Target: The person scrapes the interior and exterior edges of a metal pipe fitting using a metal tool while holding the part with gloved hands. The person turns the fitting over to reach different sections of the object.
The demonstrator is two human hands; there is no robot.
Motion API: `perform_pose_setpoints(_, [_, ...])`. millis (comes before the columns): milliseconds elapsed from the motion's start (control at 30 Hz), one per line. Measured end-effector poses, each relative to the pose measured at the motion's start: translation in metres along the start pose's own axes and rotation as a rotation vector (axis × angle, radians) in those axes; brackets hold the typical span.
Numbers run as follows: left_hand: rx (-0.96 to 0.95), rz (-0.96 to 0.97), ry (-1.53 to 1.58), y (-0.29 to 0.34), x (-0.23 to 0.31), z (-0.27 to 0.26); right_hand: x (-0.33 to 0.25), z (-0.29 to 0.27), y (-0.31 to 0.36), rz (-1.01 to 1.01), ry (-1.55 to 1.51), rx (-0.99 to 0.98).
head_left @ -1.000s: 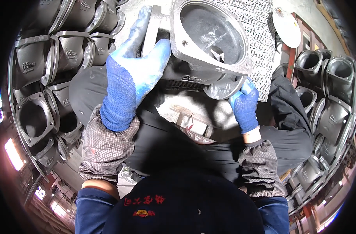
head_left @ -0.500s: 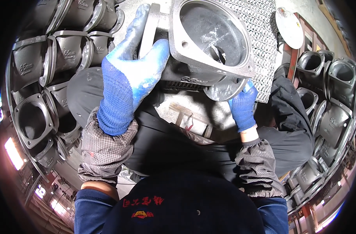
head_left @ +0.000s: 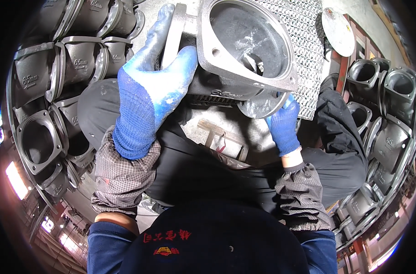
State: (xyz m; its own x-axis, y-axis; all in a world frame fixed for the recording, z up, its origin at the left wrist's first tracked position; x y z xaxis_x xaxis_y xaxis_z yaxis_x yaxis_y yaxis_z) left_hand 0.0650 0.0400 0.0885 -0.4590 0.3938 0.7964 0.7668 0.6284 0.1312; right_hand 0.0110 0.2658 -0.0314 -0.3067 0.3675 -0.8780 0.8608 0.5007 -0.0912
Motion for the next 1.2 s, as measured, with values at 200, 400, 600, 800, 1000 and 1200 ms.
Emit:
perform_pose_setpoints(200, [0.003, -0.056, 0.034, 0.001, -0.002, -0.001, 0.007, 0.001, 0.000, 0.134, -0.166, -0.020])
perform_pose_setpoints(400, [0.000, 0.026, 0.025, 0.000, 0.000, 0.001, 0.012, 0.003, -0.001, 0.096, -0.090, -0.028])
perform_pose_setpoints(600, [0.014, 0.152, -0.169, -0.002, -0.012, -0.005, -0.011, -0.013, 0.004, 0.217, -0.217, -0.064])
perform_pose_setpoints(800, [0.025, 0.121, -0.019, -0.004, -0.018, -0.003, 0.000, -0.025, -0.002, 0.654, -0.678, 0.214])
perform_pose_setpoints(1000, [-0.023, 0.007, 0.052, -0.001, -0.002, 0.000, 0.025, 0.030, -0.041, 0.519, -0.992, 0.280])
perform_pose_setpoints(1200, [0.031, 0.141, -0.011, -0.003, -0.015, -0.002, 0.027, 0.045, -0.049, 0.538, -1.037, 0.291])
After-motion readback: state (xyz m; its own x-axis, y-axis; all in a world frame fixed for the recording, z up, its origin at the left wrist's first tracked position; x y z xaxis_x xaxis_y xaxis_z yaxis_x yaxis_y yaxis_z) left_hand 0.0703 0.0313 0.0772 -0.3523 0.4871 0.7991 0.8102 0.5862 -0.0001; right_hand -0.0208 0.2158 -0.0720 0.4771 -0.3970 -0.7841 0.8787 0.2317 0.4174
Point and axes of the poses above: each hand's wrist, its own y-axis away from the middle knuckle, its own z-axis out of the palm, x = y × z, the point moved 1 cm from there along -y, towards the middle knuckle, and after that the axes turned 9 degrees about -y, right-handed, at the moved point
